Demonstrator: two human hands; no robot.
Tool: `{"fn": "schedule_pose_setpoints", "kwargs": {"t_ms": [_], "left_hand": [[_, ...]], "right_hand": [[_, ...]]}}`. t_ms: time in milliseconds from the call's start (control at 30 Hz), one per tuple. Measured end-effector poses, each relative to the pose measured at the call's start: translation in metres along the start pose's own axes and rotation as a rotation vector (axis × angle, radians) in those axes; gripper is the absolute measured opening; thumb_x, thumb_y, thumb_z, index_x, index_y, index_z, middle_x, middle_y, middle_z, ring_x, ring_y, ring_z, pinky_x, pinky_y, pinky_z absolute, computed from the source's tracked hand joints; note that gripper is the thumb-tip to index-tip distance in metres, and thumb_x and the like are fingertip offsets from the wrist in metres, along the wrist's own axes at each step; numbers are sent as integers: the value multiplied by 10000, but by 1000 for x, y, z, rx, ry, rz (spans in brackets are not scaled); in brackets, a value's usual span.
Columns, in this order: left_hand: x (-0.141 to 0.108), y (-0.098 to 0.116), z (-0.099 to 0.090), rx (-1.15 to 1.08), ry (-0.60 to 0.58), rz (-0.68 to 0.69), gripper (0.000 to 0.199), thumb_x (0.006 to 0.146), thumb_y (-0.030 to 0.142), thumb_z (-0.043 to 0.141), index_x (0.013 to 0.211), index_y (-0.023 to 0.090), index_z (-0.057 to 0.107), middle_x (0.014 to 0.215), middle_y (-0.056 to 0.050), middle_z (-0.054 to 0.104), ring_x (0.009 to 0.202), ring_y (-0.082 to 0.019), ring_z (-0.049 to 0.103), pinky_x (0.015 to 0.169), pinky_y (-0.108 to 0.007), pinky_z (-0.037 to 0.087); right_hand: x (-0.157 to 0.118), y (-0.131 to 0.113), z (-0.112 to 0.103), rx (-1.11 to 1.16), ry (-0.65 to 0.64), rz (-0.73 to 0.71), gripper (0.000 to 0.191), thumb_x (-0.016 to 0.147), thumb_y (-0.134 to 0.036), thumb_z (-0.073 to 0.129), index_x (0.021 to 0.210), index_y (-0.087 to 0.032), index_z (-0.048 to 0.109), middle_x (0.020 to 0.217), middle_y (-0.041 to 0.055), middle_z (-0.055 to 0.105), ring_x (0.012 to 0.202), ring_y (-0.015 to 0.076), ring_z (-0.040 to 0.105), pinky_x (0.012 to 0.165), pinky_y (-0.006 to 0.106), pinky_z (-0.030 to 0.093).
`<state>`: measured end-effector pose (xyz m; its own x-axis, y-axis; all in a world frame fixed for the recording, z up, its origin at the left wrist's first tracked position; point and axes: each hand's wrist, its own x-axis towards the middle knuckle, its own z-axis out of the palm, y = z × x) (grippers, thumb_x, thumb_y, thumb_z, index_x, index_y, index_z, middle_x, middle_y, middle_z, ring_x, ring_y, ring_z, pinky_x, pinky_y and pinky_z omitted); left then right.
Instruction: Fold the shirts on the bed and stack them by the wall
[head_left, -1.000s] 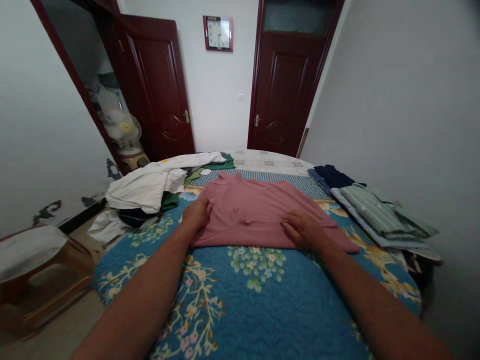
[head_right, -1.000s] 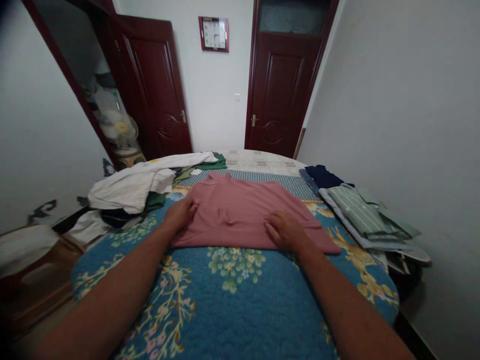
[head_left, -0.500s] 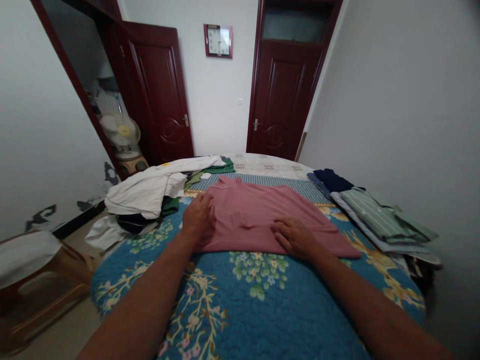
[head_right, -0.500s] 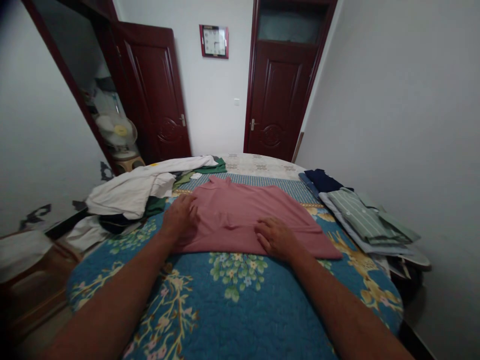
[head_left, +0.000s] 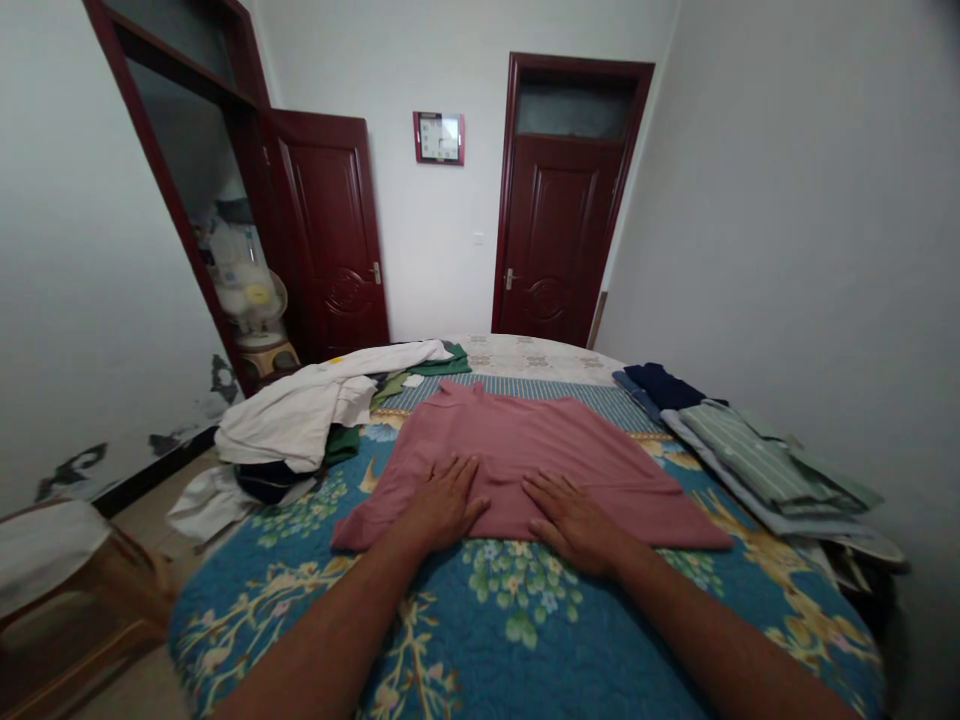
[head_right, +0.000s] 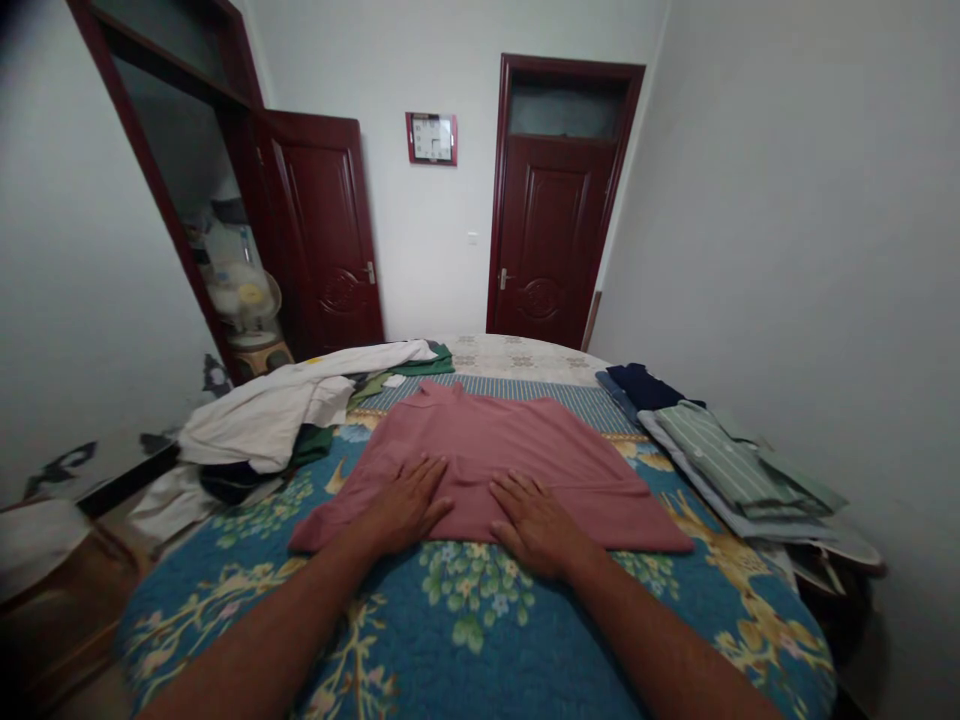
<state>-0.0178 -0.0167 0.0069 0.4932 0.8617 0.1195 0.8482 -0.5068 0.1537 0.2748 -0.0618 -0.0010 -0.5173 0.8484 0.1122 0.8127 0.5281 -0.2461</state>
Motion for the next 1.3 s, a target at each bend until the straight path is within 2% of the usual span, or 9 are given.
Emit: {"fn": "schedule_pose_setpoints", "kwargs": {"t_ms": [200, 333, 533, 767, 900, 1033, 1133, 1233, 1300], "left_hand": [[0, -15, 2, 42, 17, -172, 777, 1041, 633, 348, 1670, 178, 364, 1745, -130, 317, 1625, -362, 246, 1287, -634, 186], [1, -25, 2, 62, 42, -272, 811, 1024, 661, 347, 1672, 173, 356, 1742, -146, 321, 1618, -387, 249, 1264, -668, 209], [-2, -40, -4, 94, 108, -392, 731, 1031, 639, 334, 1597, 198, 469, 1700, -196, 394, 1568, -405, 344, 1234, -740, 160], [1, -52, -5, 76, 58, -505, 830, 1009, 689, 310, 1634, 152, 408, 1719, -217, 344, 1600, -396, 286, 1248, -720, 163], [3, -63, -3, 66, 51, -600, 862, 999, 713, 283, 1636, 146, 404, 1730, -229, 310, 1602, -428, 262, 1228, -745, 195], [-1, -77, -6, 72, 111, -667, 762, 1029, 628, 299, 1565, 119, 484, 1686, -264, 379, 1573, -444, 311, 1199, -768, 237], [-2, -81, -15, 145, 239, -601, 625, 1030, 463, 392, 1517, 90, 510, 1647, -268, 434, 1533, -438, 371, 1195, -741, 286], [2, -74, -23, 155, 371, -355, 556, 1004, 315, 439, 1511, 98, 507, 1640, -236, 450, 1541, -377, 379, 1243, -611, 330], [8, -62, -21, 87, 413, -177, 531, 1013, 298, 432, 1505, 113, 512, 1615, -217, 485, 1545, -330, 389, 1265, -529, 345]], "right_hand": [[-11, 18, -6, -80, -36, 124, 756, 1076, -673, 293, 1694, -238, 325, 1755, 74, 267, 1638, 296, 201, 1331, 564, 128], [-25, 40, -7, -166, 0, 216, 761, 1070, -689, 278, 1690, -251, 336, 1752, 80, 280, 1631, 322, 217, 1311, 606, 171], [-58, 97, -15, -248, 61, 355, 725, 1088, -622, 274, 1669, -202, 380, 1721, 125, 352, 1603, 340, 297, 1278, 648, 245], [-90, 157, -22, -326, 61, 602, 722, 1077, -600, 241, 1657, -199, 399, 1735, 132, 320, 1597, 361, 304, 1224, 683, 327], [-96, 171, -20, -325, 77, 646, 728, 1072, -609, 230, 1656, -204, 390, 1736, 131, 321, 1590, 354, 322, 1225, 660, 335], [-97, 176, -17, -309, 148, 667, 732, 1075, -584, 225, 1617, -137, 431, 1679, 173, 418, 1556, 351, 383, 1226, 610, 350], [-97, 176, -18, -307, 222, 650, 668, 1071, -524, 270, 1532, -117, 530, 1591, 205, 526, 1496, 351, 463, 1208, 564, 384], [-96, 171, -26, -323, 248, 600, 561, 1054, -483, 343, 1387, -141, 638, 1430, 209, 650, 1363, 351, 580, 1174, 512, 421], [-91, 165, -34, -350, 270, 576, 501, 1046, -458, 373, 1306, -149, 669, 1324, 204, 695, 1287, 344, 620, 1148, 483, 439]]}}
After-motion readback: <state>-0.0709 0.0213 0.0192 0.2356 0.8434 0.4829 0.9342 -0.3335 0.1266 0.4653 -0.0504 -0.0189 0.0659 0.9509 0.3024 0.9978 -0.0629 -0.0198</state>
